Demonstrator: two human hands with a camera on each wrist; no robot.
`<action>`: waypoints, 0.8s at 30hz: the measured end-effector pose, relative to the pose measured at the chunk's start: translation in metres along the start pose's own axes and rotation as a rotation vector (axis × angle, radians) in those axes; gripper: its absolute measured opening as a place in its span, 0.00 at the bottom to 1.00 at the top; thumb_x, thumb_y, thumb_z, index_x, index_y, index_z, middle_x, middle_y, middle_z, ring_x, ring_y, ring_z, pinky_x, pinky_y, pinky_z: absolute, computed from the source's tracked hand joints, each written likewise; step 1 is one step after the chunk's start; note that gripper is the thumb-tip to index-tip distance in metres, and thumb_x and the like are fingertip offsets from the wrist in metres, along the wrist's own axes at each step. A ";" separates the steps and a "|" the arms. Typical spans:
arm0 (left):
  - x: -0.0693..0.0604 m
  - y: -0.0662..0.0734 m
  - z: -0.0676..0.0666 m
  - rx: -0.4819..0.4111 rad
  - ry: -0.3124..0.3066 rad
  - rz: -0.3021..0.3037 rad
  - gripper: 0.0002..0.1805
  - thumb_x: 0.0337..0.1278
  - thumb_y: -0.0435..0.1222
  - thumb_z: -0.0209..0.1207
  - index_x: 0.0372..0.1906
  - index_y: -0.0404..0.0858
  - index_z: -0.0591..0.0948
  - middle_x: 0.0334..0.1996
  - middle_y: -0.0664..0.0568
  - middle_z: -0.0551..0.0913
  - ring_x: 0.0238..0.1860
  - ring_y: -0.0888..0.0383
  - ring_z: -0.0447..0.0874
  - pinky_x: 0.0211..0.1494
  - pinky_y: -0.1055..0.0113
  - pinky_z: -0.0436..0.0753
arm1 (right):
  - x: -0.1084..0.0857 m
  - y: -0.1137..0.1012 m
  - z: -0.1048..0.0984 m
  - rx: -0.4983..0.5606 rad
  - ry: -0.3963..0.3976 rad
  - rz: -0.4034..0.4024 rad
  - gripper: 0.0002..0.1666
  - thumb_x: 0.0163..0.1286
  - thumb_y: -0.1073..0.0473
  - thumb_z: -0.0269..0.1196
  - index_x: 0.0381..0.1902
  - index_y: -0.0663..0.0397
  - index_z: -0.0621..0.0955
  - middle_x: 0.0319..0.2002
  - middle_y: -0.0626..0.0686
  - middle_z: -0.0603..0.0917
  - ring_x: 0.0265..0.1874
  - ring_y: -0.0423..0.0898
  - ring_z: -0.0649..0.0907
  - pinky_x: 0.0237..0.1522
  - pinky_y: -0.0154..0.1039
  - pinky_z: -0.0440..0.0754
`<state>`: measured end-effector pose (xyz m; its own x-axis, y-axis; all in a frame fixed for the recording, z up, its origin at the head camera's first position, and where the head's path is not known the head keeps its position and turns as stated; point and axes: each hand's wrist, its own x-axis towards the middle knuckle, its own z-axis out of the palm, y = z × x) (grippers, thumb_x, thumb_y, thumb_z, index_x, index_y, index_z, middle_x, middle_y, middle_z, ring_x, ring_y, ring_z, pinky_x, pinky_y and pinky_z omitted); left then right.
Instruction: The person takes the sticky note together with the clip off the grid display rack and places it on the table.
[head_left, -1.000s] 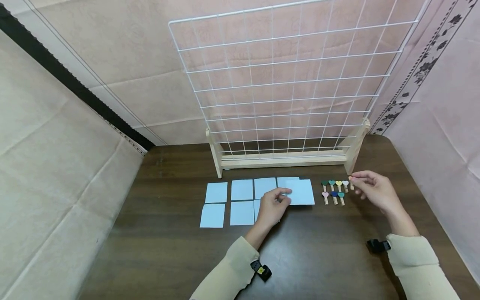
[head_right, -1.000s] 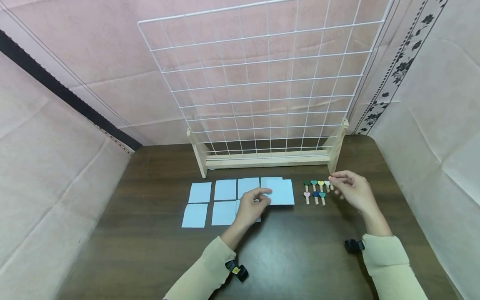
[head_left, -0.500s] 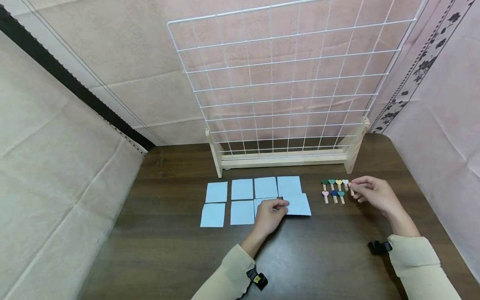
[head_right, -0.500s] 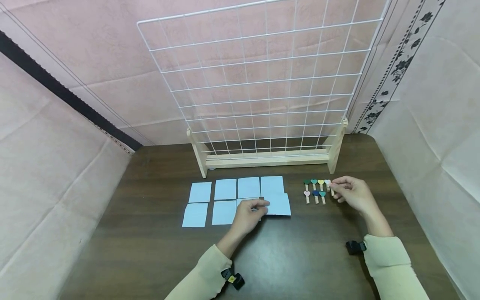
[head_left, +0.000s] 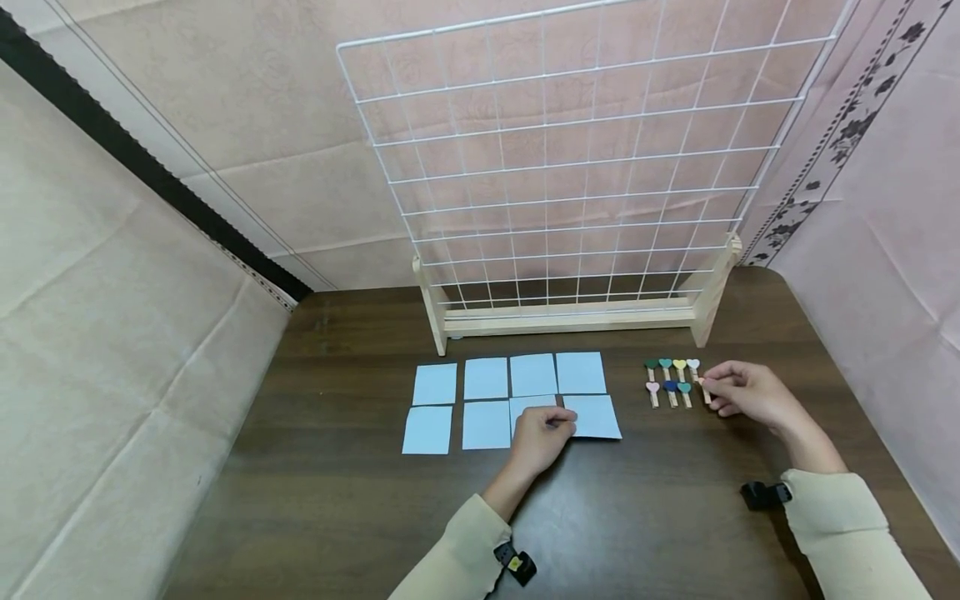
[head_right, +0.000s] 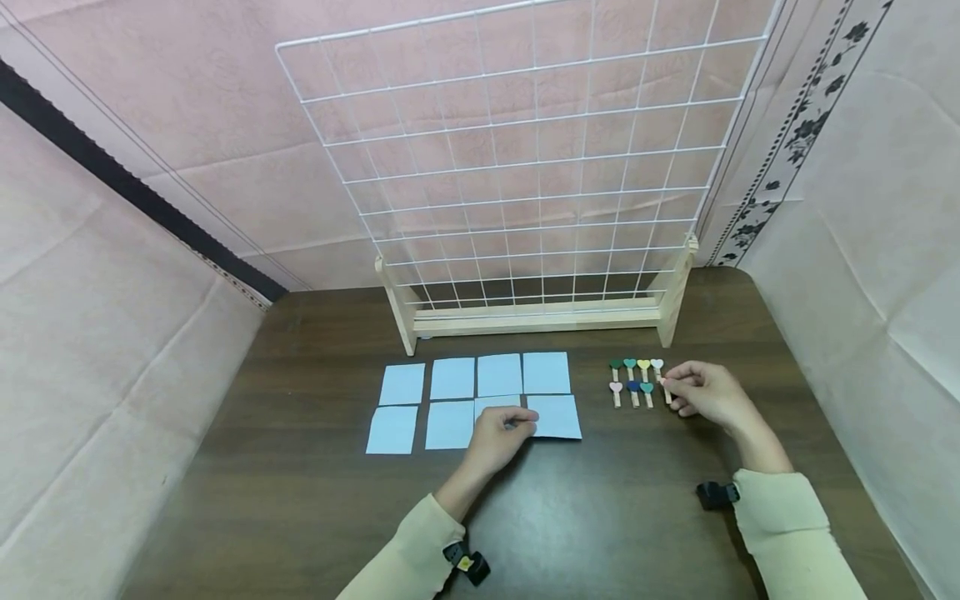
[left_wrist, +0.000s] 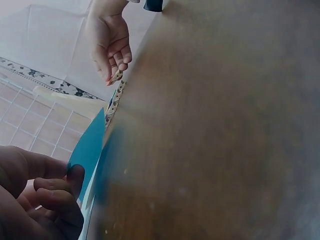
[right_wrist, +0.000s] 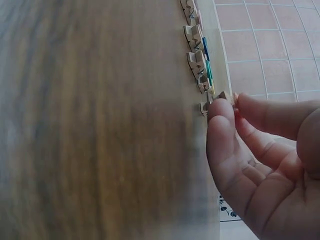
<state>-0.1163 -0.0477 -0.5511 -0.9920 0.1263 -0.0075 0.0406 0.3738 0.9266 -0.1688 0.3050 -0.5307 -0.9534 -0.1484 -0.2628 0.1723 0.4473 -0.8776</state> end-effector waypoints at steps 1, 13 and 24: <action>0.000 0.000 0.000 0.008 -0.002 -0.001 0.08 0.63 0.28 0.65 0.41 0.33 0.93 0.36 0.52 0.92 0.38 0.66 0.86 0.45 0.70 0.83 | 0.000 0.001 0.000 -0.003 -0.004 0.005 0.19 0.82 0.64 0.58 0.56 0.82 0.75 0.38 0.56 0.88 0.30 0.44 0.86 0.34 0.40 0.89; 0.001 0.003 -0.003 0.088 -0.023 0.022 0.10 0.70 0.31 0.62 0.38 0.34 0.93 0.36 0.51 0.92 0.35 0.68 0.83 0.47 0.69 0.82 | 0.002 0.005 -0.003 -0.030 -0.032 0.043 0.22 0.82 0.61 0.60 0.57 0.80 0.76 0.35 0.51 0.88 0.29 0.43 0.86 0.30 0.41 0.87; 0.002 0.003 -0.004 0.116 -0.066 -0.031 0.12 0.69 0.33 0.60 0.35 0.37 0.93 0.28 0.58 0.89 0.29 0.70 0.77 0.44 0.69 0.82 | 0.006 0.004 0.000 -0.086 -0.003 0.041 0.20 0.78 0.60 0.65 0.53 0.75 0.78 0.31 0.49 0.88 0.24 0.42 0.83 0.24 0.39 0.82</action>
<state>-0.1190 -0.0502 -0.5471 -0.9830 0.1720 -0.0638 0.0275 0.4818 0.8758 -0.1732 0.3059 -0.5362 -0.9450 -0.1312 -0.2995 0.1893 0.5276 -0.8282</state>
